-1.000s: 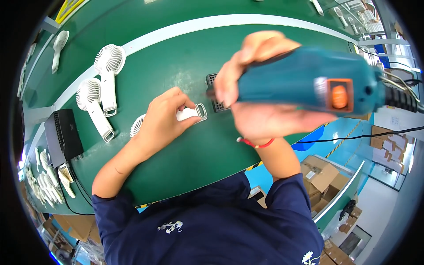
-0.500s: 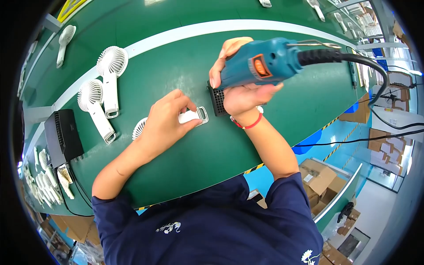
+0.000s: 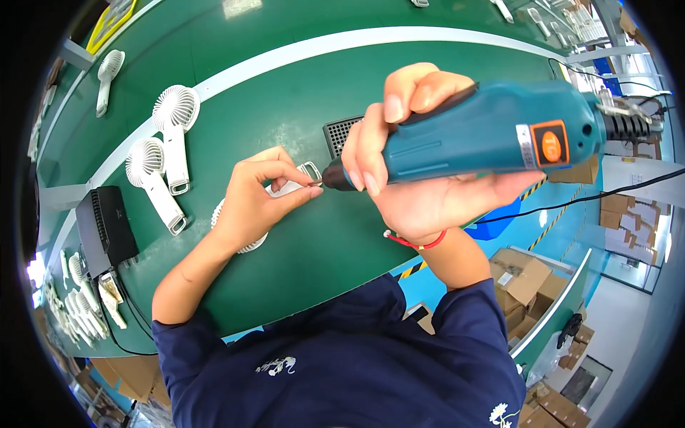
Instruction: Assembling portable handheld fans by attaching components using an electric screwdriver.
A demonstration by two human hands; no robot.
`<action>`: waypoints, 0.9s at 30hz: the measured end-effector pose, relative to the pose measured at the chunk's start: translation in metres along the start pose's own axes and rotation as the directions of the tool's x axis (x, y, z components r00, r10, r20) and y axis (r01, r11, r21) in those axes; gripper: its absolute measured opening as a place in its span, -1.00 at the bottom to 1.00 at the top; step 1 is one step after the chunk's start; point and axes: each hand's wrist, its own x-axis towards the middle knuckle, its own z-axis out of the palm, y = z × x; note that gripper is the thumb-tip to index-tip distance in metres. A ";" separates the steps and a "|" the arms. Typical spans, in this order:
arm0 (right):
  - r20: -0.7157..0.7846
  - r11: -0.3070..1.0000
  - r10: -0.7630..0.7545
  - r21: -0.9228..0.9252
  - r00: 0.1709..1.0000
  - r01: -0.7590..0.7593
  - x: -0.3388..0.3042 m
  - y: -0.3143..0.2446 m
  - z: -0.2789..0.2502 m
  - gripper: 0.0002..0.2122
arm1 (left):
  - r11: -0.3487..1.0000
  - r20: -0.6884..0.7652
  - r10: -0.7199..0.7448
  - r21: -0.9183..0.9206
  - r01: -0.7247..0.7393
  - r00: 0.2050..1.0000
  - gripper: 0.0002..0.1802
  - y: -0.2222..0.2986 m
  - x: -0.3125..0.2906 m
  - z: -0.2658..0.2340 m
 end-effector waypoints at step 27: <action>-0.498 0.991 -0.074 0.057 0.864 0.117 0.000 0.005 0.007 -0.34 | 0.990 0.013 0.107 -0.094 -0.105 0.994 -0.90 -0.009 -0.003 -0.004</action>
